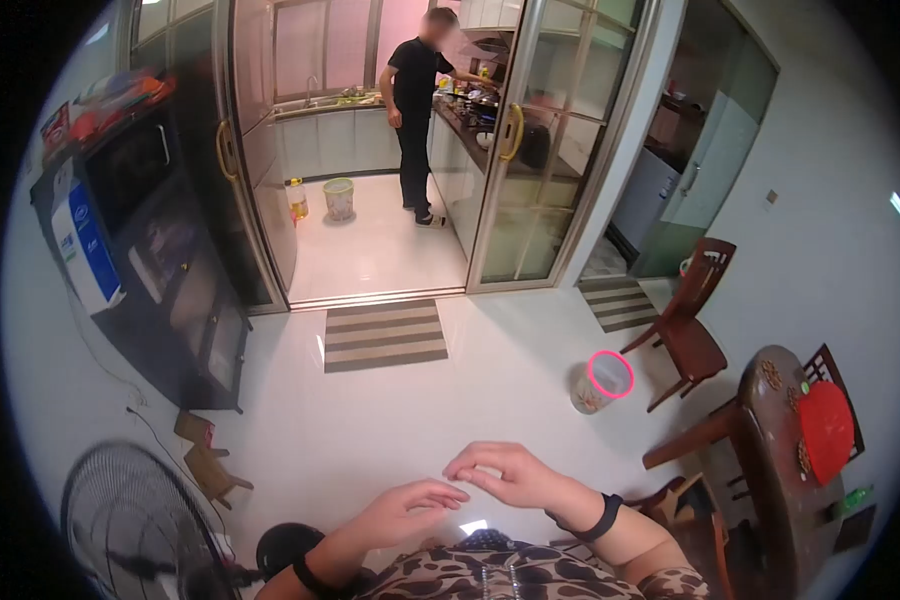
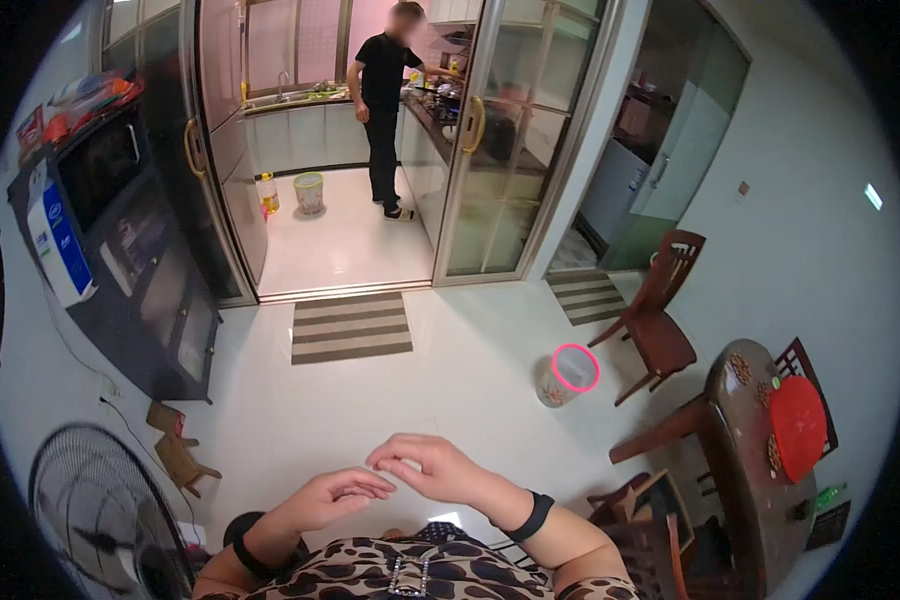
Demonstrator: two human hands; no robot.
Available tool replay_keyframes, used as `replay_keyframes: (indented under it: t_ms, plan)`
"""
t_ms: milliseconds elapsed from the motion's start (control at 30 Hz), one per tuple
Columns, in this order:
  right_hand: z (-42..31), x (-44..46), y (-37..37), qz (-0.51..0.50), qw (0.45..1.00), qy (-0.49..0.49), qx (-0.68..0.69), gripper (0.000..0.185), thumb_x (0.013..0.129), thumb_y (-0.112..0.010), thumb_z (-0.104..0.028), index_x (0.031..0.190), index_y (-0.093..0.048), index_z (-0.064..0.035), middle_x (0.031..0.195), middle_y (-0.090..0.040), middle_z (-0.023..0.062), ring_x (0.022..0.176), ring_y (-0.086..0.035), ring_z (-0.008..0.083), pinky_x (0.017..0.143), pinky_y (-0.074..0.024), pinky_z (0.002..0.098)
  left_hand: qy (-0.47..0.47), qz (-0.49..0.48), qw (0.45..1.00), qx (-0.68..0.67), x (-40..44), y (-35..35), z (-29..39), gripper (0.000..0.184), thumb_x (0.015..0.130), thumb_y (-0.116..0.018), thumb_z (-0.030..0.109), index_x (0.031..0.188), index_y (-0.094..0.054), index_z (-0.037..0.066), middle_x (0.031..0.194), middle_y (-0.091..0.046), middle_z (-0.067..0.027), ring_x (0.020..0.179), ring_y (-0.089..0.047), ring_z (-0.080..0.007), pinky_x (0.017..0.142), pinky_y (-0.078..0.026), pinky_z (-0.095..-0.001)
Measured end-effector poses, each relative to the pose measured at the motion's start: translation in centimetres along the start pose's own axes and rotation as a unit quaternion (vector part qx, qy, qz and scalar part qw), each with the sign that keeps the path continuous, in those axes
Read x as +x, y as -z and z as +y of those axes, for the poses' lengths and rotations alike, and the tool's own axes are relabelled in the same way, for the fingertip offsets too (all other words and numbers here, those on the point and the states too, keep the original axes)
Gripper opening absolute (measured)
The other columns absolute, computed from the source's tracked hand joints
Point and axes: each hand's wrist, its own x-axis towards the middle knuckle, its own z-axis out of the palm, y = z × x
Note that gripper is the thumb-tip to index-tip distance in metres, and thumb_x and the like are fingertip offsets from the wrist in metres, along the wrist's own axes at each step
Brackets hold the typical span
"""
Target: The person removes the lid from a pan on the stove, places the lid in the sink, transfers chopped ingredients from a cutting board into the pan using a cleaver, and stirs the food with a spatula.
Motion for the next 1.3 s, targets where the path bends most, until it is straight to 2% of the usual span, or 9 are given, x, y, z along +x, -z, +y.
replay_keyframes:
  t_ms: [67, 100, 500, 633, 900, 933, 967, 1067, 1300]
  plan:
    - [0.0, -1.3, -0.9, -0.069, 0.997, -0.009, 0.013, 0.016, 0.091, -0.053, -0.012, 0.102, -0.062, -0.0048, 0.091, -0.062, 0.0095, 0.083, -0.062, 0.0240, 0.074, -0.0490, 0.0321, 0.036, -0.021, 0.999, 0.017, -0.3, -1.5, -1.2, 0.027, 0.093, -0.052, 0.009, 0.118, -0.055, 0.001, 0.116, -0.059, -0.0092, 0.112, -0.053, -0.0178, 0.096, -0.042, -0.0324]
    - [5.4, 8.8, 4.2, -0.060, 0.998, 0.015, 0.012, 0.016, 0.091, -0.053, -0.012, 0.102, -0.062, -0.0048, 0.091, -0.062, 0.0095, 0.083, -0.062, 0.0240, 0.074, -0.0490, 0.0321, 0.032, -0.019, 0.998, 0.042, 8.0, 8.0, 0.9, 0.027, 0.093, -0.052, 0.009, 0.118, -0.055, 0.001, 0.116, -0.059, -0.0092, 0.112, -0.053, -0.0178, 0.096, -0.042, -0.0324]
    - [24.2, 35.7, 17.1, -0.135, 0.984, 0.042, 0.107, 0.013, 0.091, -0.054, -0.014, 0.098, -0.061, -0.0054, 0.090, -0.060, 0.0104, 0.085, -0.060, 0.0274, 0.072, -0.0479, 0.0350, 0.185, -0.049, 0.981, -0.045, 27.1, 32.6, 1.8, 0.039, 0.088, -0.062, 0.020, 0.120, -0.055, -0.001, 0.115, -0.060, -0.0073, 0.106, -0.054, -0.0157, 0.094, -0.041, -0.0293]
    - [28.0, 46.6, 23.0, -0.185, 0.979, 0.074, 0.039, 0.014, 0.090, -0.055, -0.016, 0.096, -0.060, -0.0054, 0.091, -0.059, 0.0114, 0.086, -0.059, 0.0305, 0.073, -0.0477, 0.0377, 0.242, -0.028, 0.969, 0.052, 32.6, 40.2, 4.2, 0.033, 0.090, -0.059, 0.018, 0.120, -0.055, 0.004, 0.111, -0.062, -0.0058, 0.103, -0.055, -0.0145, 0.093, -0.041, -0.0279]
    - [36.6, 71.3, 33.2, -0.051, 0.990, 0.116, -0.056, 0.011, 0.089, -0.056, -0.013, 0.094, -0.061, -0.0052, 0.086, -0.061, 0.0085, 0.079, -0.061, 0.0249, 0.070, -0.0480, 0.0342, 0.171, 0.048, 0.982, -0.067, 46.0, 62.0, 3.4, 0.033, 0.091, -0.059, 0.012, 0.122, -0.053, 0.005, 0.107, -0.062, -0.0020, 0.094, -0.056, -0.0088, 0.079, -0.047, -0.0242]
    - [37.2, 74.3, 34.2, -0.020, 0.992, 0.116, -0.046, 0.011, 0.089, -0.055, -0.013, 0.094, -0.061, -0.0043, 0.085, -0.061, 0.0082, 0.077, -0.061, 0.0222, 0.069, -0.0478, 0.0321, 0.176, 0.081, 0.978, -0.075, 47.9, 64.8, 5.0, 0.031, 0.090, -0.057, 0.006, 0.120, -0.053, 0.000, 0.108, -0.060, -0.0066, 0.101, -0.056, -0.0140, 0.089, -0.046, -0.0290]
    - [37.9, 77.1, 35.0, -0.021, 0.992, 0.110, -0.052, 0.011, 0.089, -0.055, -0.013, 0.094, -0.061, -0.0043, 0.085, -0.061, 0.0082, 0.077, -0.061, 0.0222, 0.069, -0.0478, 0.0321, 0.116, 0.096, 0.985, -0.080, 50.0, 67.6, 5.9, 0.030, 0.089, -0.058, 0.007, 0.118, -0.053, 0.000, 0.105, -0.060, -0.0066, 0.098, -0.057, -0.0147, 0.087, -0.047, -0.0292]
    - [39.8, 84.1, 36.7, 0.066, 0.993, 0.068, 0.064, 0.013, 0.090, -0.055, -0.013, 0.089, -0.059, -0.0006, 0.079, -0.061, 0.0070, 0.071, -0.058, 0.0147, 0.067, -0.0468, 0.0277, 0.079, 0.126, 0.986, -0.081, 55.8, 75.4, 9.6, 0.027, 0.088, -0.060, 0.014, 0.110, -0.055, -0.001, 0.099, -0.059, -0.0068, 0.091, -0.056, -0.0153, 0.084, -0.046, -0.0301]
    - [47.6, 95.4, 41.7, 0.090, 0.991, -0.056, 0.087, 0.024, 0.093, -0.054, -0.020, 0.076, -0.058, -0.0022, 0.066, -0.056, 0.0029, 0.060, -0.049, 0.0097, 0.055, -0.0400, 0.0258, 0.024, 0.153, 0.983, -0.094, 69.2, 89.8, 13.2, 0.024, 0.089, -0.058, 0.016, 0.107, -0.056, 0.000, 0.093, -0.060, -0.0079, 0.085, -0.057, -0.0159, 0.080, -0.047, -0.0301]
